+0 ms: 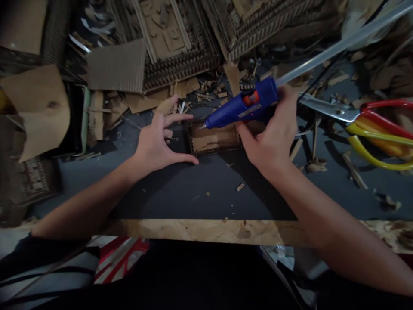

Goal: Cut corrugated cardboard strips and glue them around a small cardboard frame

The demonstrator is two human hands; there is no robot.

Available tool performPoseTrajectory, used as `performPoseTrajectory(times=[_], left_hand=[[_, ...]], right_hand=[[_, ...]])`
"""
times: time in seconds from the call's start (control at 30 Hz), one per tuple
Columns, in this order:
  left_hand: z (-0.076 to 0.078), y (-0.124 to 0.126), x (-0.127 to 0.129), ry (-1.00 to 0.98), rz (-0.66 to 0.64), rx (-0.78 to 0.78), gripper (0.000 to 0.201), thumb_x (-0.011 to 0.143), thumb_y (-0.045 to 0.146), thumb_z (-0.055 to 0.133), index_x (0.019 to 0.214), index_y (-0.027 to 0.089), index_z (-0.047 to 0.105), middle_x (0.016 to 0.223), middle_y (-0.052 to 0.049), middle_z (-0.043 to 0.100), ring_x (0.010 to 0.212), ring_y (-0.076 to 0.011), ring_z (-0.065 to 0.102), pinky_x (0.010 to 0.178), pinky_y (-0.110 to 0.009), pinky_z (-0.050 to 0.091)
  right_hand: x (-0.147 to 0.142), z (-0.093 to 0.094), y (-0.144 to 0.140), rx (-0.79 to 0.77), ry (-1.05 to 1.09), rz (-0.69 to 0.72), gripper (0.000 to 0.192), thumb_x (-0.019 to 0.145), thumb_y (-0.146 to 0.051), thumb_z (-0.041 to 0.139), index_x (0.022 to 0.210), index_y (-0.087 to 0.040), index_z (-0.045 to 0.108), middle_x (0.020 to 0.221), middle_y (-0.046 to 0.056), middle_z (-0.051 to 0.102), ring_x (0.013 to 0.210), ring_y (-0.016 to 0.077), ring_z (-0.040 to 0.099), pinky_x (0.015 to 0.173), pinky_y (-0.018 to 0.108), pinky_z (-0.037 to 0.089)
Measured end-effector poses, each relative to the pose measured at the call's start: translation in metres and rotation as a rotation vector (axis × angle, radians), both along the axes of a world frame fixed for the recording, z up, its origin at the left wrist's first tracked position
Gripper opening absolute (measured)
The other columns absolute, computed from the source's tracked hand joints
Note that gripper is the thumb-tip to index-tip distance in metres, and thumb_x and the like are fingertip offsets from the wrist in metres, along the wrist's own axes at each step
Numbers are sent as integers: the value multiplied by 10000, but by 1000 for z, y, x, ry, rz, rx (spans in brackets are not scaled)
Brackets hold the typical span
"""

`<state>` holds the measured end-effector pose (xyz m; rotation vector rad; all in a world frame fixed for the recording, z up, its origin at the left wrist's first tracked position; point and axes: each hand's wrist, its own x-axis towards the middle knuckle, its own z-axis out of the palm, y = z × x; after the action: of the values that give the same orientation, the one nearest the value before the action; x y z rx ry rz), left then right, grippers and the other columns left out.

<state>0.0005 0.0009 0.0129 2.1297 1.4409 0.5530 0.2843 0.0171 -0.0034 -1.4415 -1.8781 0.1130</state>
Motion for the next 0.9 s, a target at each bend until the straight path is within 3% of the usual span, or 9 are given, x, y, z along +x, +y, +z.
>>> performPoseTrajectory(times=[0.1,0.23,0.33,0.43,0.57,0.7,0.8,0.9], left_hand=[[3,1,-2,5,-13,-21,1327,601,882,777,1636,302,183,1482,-127,632,897,-249,752,783,-367,617],[7,3,1,117,-6,-24,1290,612,817,828,1630,298,230,1488,-101,633,1110,-295,735,824,-342,613],[10,3,7,174,6,-43,1325,590,760,878,1638,276,229,1481,-95,638,1152,-316,727,872,-352,602],[15,3,10,199,15,-84,1314,601,714,898,1644,278,229,1514,-98,607,1162,-331,725,886,-370,590],[18,4,10,192,32,-124,1241,649,718,868,1644,340,228,1553,-97,569,1118,-336,740,851,-384,586],[15,4,9,206,-5,-100,1240,640,713,868,1641,318,251,1547,-96,577,1068,-341,755,840,-394,598],[14,3,8,228,-29,-52,1215,667,720,847,1642,315,246,1556,-76,575,1107,-321,747,859,-368,606],[17,1,9,251,-24,-39,1173,691,697,853,1632,288,287,1586,-88,542,1175,-313,727,888,-356,612]], right_hand=[[1,0,2,-27,-13,-2,562,889,-476,679,1323,-276,383,1212,118,577,1141,346,625,1003,561,521],[-2,0,7,54,40,47,636,870,-377,657,1371,-212,303,1253,139,561,1154,306,626,972,531,547],[3,-4,8,109,80,66,600,872,-342,644,1354,-229,305,1253,128,554,1133,283,631,983,530,548],[20,-15,8,179,34,54,625,870,-392,668,1380,-212,353,1301,145,543,1224,340,603,1056,620,487],[42,-28,12,265,-51,40,751,913,-486,633,1528,-203,309,1453,195,472,1453,423,432,1160,667,360],[35,-20,15,183,-92,35,718,871,-482,685,1449,-181,385,1236,176,593,1255,393,595,1099,647,426],[18,-14,17,160,-169,30,699,869,-482,678,1427,-180,385,1250,184,598,1165,363,622,998,600,504],[6,-10,20,78,-185,-22,580,878,-494,650,1356,-233,450,1269,168,603,1180,359,598,1004,587,494]])
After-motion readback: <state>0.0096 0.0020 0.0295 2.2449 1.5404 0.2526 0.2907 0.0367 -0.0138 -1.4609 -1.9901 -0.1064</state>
